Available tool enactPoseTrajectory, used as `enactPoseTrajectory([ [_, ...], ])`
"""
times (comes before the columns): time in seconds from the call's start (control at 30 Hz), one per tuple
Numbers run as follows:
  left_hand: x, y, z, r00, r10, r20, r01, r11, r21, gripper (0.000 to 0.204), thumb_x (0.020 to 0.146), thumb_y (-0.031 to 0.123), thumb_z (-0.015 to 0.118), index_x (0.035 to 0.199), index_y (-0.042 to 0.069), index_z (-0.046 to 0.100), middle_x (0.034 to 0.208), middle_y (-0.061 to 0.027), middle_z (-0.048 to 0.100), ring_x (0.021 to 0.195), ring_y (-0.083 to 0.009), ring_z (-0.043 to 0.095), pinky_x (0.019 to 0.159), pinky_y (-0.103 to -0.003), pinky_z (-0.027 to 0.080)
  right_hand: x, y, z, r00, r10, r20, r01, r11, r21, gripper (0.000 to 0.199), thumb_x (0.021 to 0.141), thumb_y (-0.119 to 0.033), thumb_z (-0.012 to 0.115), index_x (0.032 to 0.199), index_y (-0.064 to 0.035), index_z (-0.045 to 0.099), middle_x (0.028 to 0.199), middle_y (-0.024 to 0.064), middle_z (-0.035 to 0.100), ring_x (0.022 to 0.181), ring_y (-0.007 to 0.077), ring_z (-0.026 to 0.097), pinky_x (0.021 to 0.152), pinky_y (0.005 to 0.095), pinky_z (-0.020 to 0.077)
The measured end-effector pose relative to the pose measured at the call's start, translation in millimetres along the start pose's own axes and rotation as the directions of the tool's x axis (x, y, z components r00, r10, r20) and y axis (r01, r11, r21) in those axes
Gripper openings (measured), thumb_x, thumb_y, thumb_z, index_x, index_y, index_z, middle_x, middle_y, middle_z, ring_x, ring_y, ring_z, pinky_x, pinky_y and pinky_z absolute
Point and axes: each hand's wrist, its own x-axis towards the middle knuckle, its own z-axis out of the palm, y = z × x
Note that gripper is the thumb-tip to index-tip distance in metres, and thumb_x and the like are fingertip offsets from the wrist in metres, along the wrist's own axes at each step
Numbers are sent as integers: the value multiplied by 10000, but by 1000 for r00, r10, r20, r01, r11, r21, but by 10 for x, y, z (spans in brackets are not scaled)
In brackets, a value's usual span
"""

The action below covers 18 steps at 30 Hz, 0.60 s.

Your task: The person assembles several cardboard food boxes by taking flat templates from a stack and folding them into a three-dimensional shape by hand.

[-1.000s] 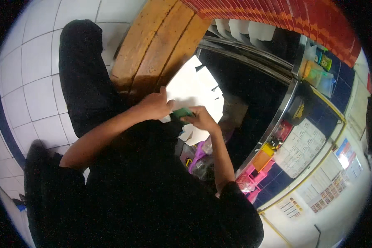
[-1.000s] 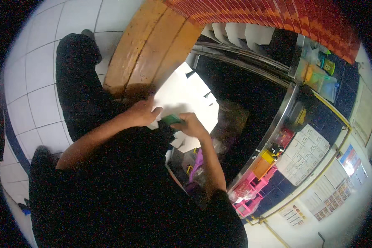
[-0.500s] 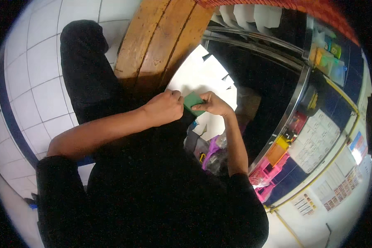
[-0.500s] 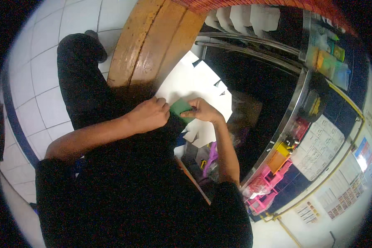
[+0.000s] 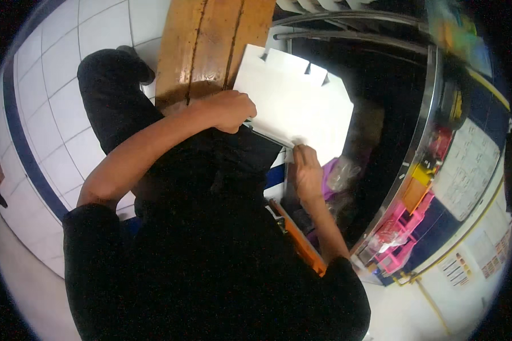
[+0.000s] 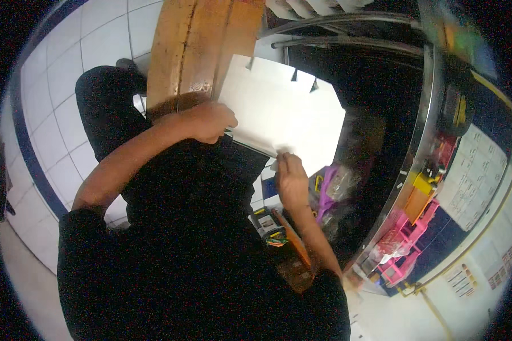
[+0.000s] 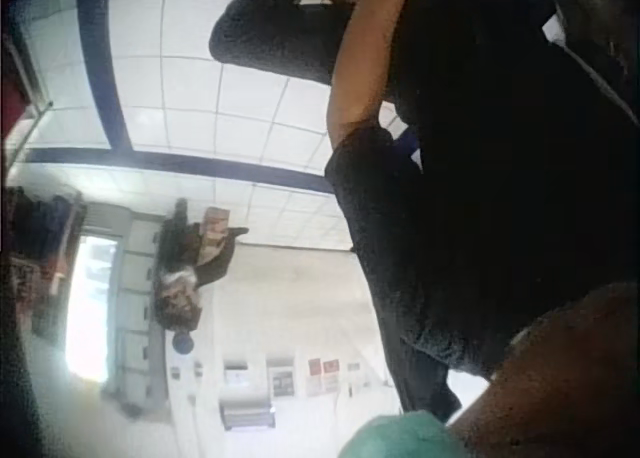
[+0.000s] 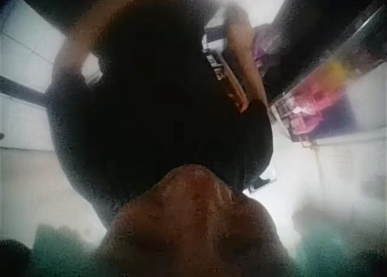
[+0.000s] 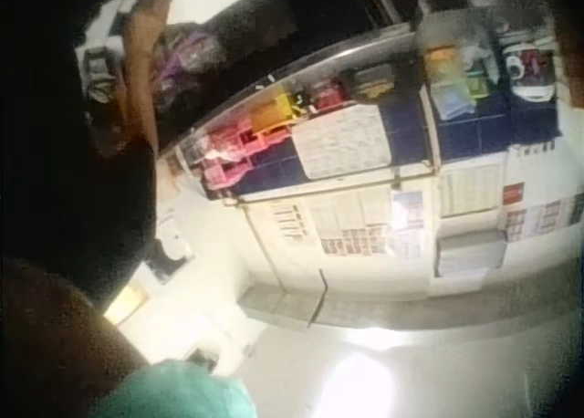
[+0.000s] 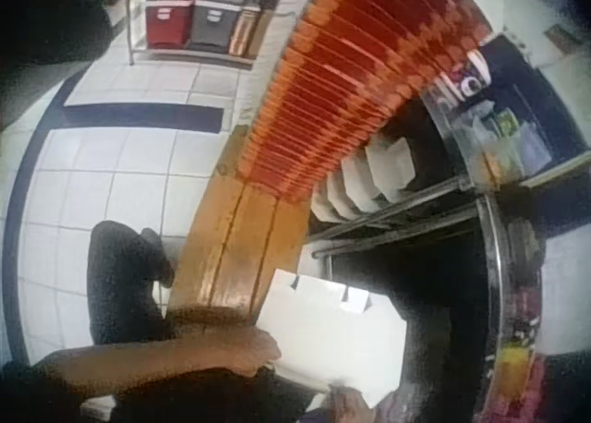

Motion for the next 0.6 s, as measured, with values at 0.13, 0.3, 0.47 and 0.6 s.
enactPoseTrajectory([
  [0.13,34,87,-59,996,-34,82,35,999,-14,304,747,36,722,1050,13,743,1043,-220,717,1040,-401,679,894,-485,548,99,212,129,1000,-2,7,2,1000,4,477,822,-38,644,1290,46,608,1247,186,610,1112,361,612,949,407,546],
  [0.3,51,-49,-96,989,-103,101,109,993,-54,341,792,122,765,1114,18,729,1120,-203,702,1093,-366,655,967,-476,522,584,639,12,986,-80,144,51,980,194,274,858,-71,657,1120,-7,706,1147,179,689,1088,343,630,938,425,543],
  [0.47,132,-100,-272,911,-217,351,366,818,-444,379,811,214,787,1109,-9,716,1100,-211,695,1062,-323,656,920,-472,541,1438,1261,89,732,-175,659,11,969,245,249,856,-199,775,1072,-77,764,997,156,735,966,303,677,883,418,529],
  [0.6,77,-202,-139,975,-46,218,69,993,-100,414,789,336,827,1033,14,738,948,-210,720,853,-362,690,808,-456,563,1537,1238,93,774,-365,518,100,878,468,304,824,-303,830,985,-54,764,964,165,738,866,312,699,812,434,545],
])
